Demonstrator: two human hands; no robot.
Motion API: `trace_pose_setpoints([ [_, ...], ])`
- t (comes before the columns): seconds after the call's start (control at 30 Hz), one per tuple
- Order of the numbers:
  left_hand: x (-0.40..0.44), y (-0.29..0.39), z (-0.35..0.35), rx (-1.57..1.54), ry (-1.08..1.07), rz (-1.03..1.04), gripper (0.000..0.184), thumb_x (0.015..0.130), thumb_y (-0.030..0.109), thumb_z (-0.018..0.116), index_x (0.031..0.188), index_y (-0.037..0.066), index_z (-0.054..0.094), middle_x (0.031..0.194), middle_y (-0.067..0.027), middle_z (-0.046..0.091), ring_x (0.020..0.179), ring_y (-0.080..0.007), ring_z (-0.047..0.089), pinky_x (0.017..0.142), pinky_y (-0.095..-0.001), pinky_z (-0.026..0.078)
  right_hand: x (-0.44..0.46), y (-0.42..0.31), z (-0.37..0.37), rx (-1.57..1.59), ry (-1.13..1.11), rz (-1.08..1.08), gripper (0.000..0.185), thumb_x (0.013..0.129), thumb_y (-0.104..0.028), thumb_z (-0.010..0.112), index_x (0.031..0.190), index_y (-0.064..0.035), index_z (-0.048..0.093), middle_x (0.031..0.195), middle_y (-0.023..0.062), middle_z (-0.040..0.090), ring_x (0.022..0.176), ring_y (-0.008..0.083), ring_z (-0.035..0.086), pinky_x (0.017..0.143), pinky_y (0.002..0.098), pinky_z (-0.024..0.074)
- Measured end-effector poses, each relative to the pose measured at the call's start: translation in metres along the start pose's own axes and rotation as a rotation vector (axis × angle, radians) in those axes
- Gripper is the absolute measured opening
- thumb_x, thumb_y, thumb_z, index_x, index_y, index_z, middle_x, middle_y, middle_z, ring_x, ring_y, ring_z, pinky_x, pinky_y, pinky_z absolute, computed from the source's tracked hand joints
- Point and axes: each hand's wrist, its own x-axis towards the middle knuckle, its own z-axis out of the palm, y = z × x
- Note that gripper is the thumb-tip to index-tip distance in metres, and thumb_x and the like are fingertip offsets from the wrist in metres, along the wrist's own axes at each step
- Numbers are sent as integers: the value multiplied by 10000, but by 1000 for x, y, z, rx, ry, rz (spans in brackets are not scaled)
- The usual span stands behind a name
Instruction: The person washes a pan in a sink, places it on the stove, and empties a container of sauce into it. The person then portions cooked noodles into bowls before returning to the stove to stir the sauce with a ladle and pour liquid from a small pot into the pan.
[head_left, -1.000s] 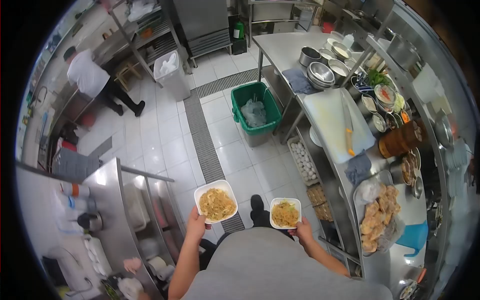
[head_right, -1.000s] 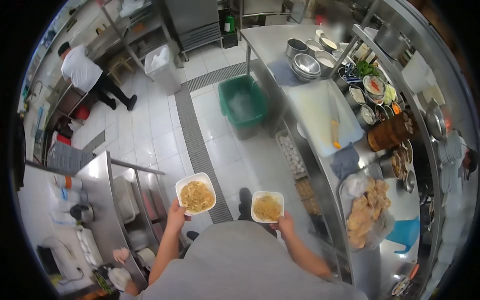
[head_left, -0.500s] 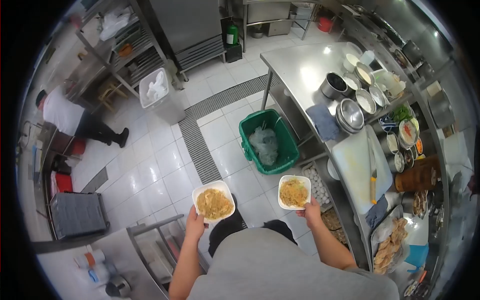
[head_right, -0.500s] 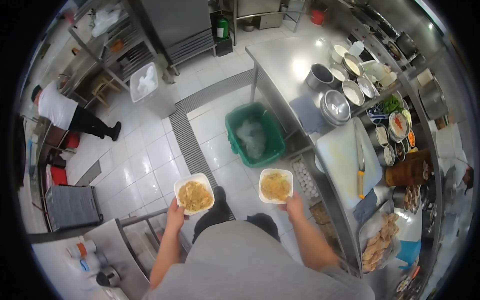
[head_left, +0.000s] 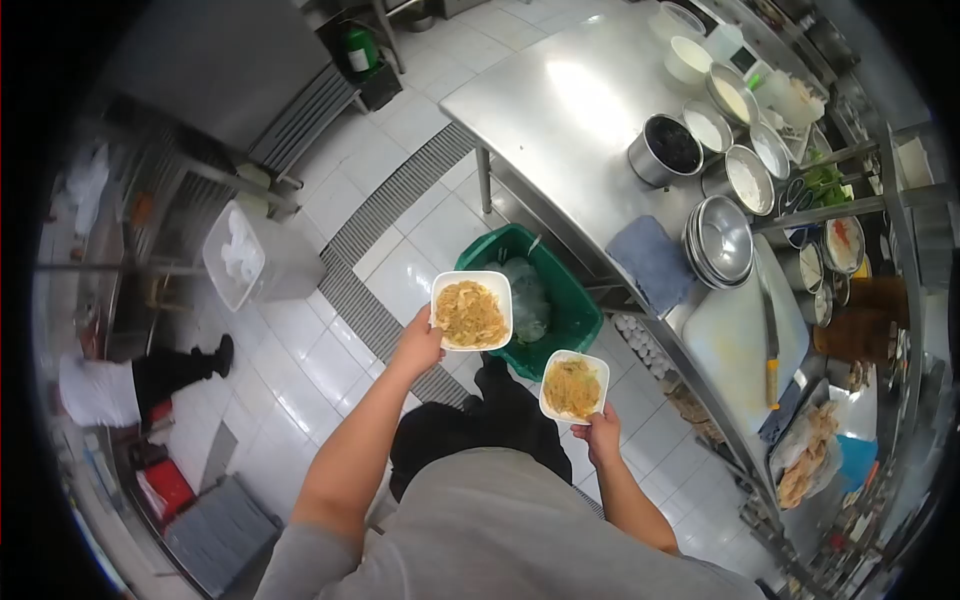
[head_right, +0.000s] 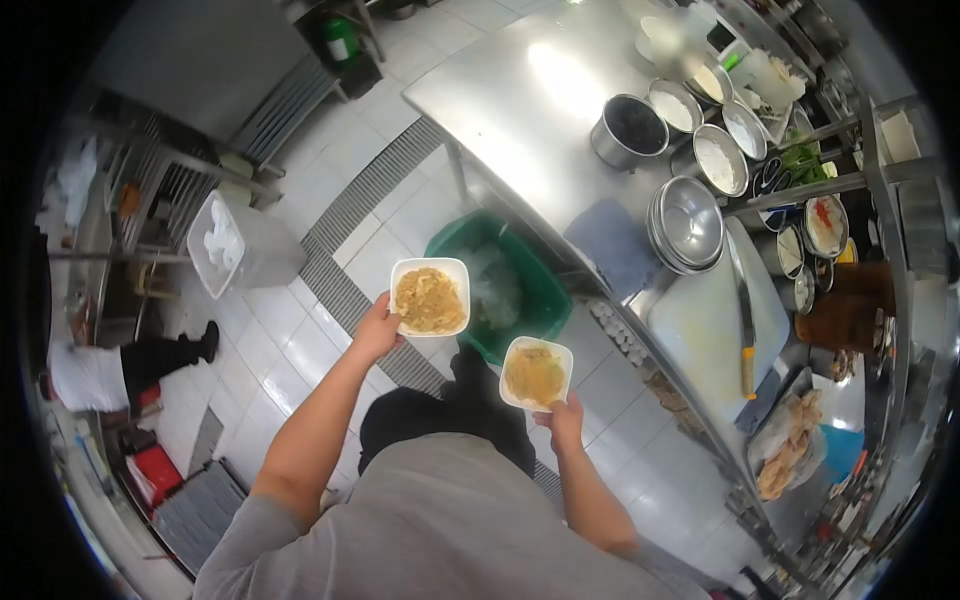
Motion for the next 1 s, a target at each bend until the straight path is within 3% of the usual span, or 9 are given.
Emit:
trace_pose_setpoints([
  [0.27,167,55,57,24,-216,25,541,891,72,424,1430,58,474,916,-196,698,587,-267,660,561,-387,543,13,-21,63,113,153,18,452,907,-15,442,1357,0,492,1037,164,701,598,192,679,505,272,572],
  [0.33,218,76,79,292,-310,118,499,914,136,468,1407,71,514,1019,-211,717,751,-341,708,700,-430,567,7,-14,84,149,267,14,447,900,-8,444,1342,-1,511,1059,155,697,641,194,684,508,271,572],
  [0.4,314,58,127,1107,-472,445,457,925,202,531,1355,51,570,1173,-216,692,1019,-354,687,893,-441,529,-12,-11,100,228,286,18,450,888,-2,447,1333,3,512,1083,150,691,682,204,692,513,268,573],
  [0.47,329,103,142,855,-434,558,423,933,225,549,1296,17,613,1302,-203,636,1226,-329,593,1013,-439,474,-30,-8,125,260,444,30,445,877,3,447,1317,4,518,1078,155,687,697,208,691,510,273,573],
  [0.57,394,105,182,552,-371,1091,489,966,296,541,1397,65,533,1470,-182,503,1375,-345,451,1121,-452,378,-61,-8,169,283,585,98,434,850,15,467,1280,-1,524,1039,160,683,647,233,671,505,288,569],
  [0.77,410,108,175,622,-514,937,482,990,299,492,1385,26,527,1450,-204,515,1339,-356,486,1091,-460,408,-74,-22,264,452,639,135,388,843,22,479,1225,-13,532,936,137,690,599,211,657,488,319,540],
  [0.9,391,70,91,667,-642,889,482,1006,302,459,1376,-1,524,1437,-219,524,1315,-363,509,1072,-466,428,-49,-51,329,504,566,124,382,848,23,463,1220,-17,541,951,149,693,556,226,657,488,312,552],
  [0.97,403,28,30,799,-821,712,536,1018,355,466,1397,-22,491,1351,-288,563,1201,-371,592,1014,-476,462,-25,-74,352,422,457,144,388,845,29,456,1223,-12,539,965,162,695,573,229,667,499,311,568],
  [1.0,390,54,-28,363,-772,95,577,991,387,527,1397,-22,495,1306,-295,592,1082,-374,657,944,-460,509,-13,-87,367,403,396,114,404,844,34,449,1238,-1,532,979,173,696,588,228,674,509,311,580],
])
